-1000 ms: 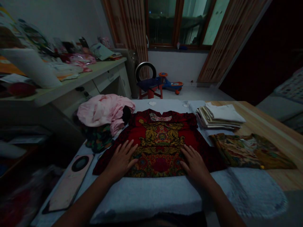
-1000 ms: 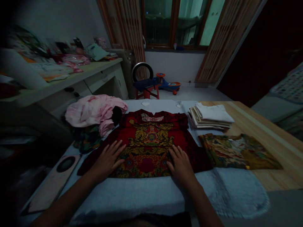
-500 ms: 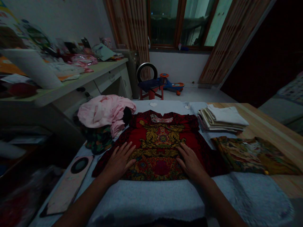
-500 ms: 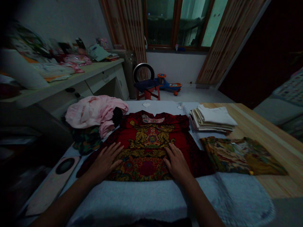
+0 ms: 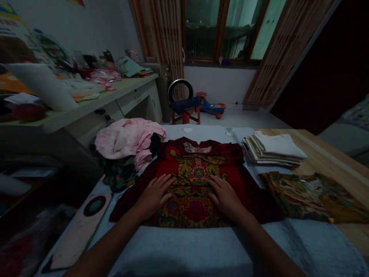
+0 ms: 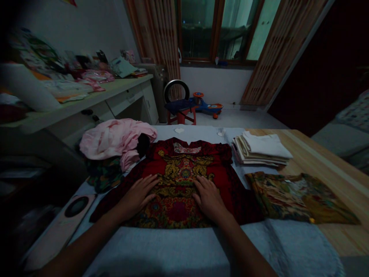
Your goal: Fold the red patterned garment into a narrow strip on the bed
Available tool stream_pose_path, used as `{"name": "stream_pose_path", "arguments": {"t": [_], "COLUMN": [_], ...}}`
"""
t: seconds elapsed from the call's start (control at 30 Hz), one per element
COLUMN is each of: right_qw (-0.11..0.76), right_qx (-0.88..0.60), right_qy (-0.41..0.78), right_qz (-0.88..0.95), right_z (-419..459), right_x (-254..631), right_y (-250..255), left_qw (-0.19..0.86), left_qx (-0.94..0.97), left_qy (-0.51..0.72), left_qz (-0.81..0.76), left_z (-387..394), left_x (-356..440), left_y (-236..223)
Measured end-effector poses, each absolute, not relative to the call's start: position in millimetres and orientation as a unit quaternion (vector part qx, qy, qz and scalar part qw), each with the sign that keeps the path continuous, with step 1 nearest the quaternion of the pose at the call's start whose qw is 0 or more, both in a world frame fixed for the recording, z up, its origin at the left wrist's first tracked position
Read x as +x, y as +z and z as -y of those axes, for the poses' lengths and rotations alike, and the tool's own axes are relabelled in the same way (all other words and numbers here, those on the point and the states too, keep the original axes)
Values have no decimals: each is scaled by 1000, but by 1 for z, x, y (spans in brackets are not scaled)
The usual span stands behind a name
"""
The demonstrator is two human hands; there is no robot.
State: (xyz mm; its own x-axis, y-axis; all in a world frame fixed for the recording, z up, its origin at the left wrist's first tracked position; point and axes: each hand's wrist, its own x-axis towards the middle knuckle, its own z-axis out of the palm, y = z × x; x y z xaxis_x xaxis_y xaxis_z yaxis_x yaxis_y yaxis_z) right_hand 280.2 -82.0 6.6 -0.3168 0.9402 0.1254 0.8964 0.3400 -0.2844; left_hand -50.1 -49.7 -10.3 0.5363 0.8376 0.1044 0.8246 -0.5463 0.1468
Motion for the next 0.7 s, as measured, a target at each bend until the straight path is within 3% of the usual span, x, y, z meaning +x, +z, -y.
{"name": "stream_pose_path", "arguments": {"t": [0.33, 0.53, 0.7], "right_qw": [60, -17, -37], "right_qx": [-578, -706, -704], "right_qy": [161, 140, 155], "right_qz": [798, 694, 692], "right_z": [10, -27, -68], "right_x": [267, 280, 294], "right_y": [47, 43, 63], "left_qw": [53, 51, 109], "left_qx": [863, 845, 836], "left_qy": [136, 142, 92], "left_qz": [-483, -513, -530], "left_z": [11, 4, -19], "left_x": [2, 5, 12], "left_y": [12, 3, 25]}}
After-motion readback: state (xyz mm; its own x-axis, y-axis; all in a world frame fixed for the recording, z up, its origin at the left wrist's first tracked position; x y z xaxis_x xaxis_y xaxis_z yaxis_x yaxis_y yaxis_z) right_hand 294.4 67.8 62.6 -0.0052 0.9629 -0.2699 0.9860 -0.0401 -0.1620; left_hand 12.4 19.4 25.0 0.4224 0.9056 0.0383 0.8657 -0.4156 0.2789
